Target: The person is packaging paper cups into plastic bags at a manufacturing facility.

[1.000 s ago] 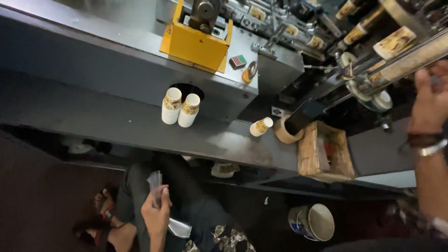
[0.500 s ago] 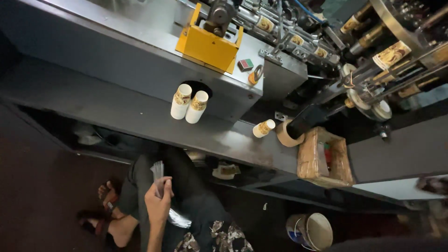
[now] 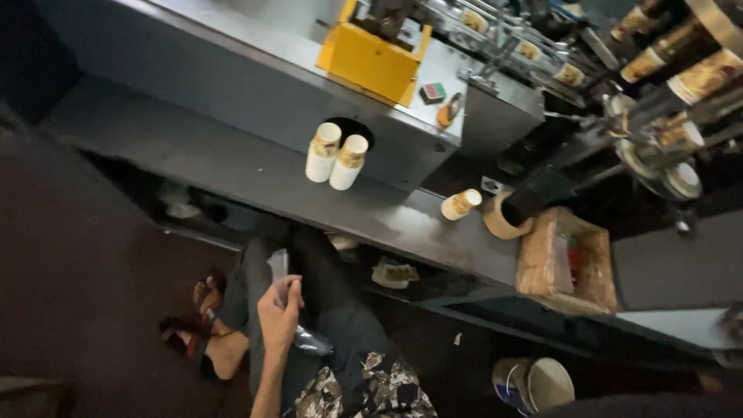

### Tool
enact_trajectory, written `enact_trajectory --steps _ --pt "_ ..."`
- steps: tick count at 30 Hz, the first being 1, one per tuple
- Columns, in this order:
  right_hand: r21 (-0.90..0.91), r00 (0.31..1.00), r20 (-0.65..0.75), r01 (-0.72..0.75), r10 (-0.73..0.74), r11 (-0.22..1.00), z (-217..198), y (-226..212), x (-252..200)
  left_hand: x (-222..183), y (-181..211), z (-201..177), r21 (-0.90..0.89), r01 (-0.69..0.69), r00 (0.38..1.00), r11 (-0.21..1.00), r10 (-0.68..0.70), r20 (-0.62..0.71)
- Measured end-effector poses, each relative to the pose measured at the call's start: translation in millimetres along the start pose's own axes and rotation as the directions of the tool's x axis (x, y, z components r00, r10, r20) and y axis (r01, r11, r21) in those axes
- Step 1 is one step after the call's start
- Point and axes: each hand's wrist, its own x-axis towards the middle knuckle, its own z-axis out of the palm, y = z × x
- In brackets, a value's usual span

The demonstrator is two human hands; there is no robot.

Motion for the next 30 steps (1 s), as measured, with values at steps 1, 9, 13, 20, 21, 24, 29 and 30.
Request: enact_trajectory --steps 1,9,13,20,21,24,29,30 --pt "0.020 1.000 0.021 0.003 -0.004 1.000 33 -3 -12 -2 9 -1 -0.025 0.029 1.000 0.999 -0.029 0.011" --pt "0.202 0.971 0.236 -0.024 -0.025 0.979 267 62 -184 0 54 -30 -0.387 0.117 0.990 0.915 -0.075 0.120" --pt "0.353 0.804 0.535 -0.490 0.257 0.797 342 102 -293 21 141 -46 -0.395 -0.158 0.915 0.905 0.285 0.286" --pt "0.321 0.627 0.687 -0.716 0.367 0.620 351 114 -303 40 105 -64 -0.344 -0.166 0.954 0.924 0.239 0.182" --pt "0.320 0.620 0.687 -0.727 0.380 0.608 339 118 -291 35 101 -67 -0.337 -0.150 0.957 0.929 0.223 0.188" --pt "0.418 0.802 0.550 -0.506 0.232 0.754 307 137 -255 22 94 -71 -0.426 0.001 0.997 0.905 -0.036 -0.073" --pt "0.771 0.938 0.209 -0.331 0.276 0.544 282 128 -208 -41 64 -44 -0.477 0.341 0.917 0.810 -0.399 -0.022" --pt "0.769 0.937 0.210 -0.336 0.280 0.543 286 132 -209 -53 60 -32 -0.476 0.345 0.915 0.809 -0.404 -0.022"
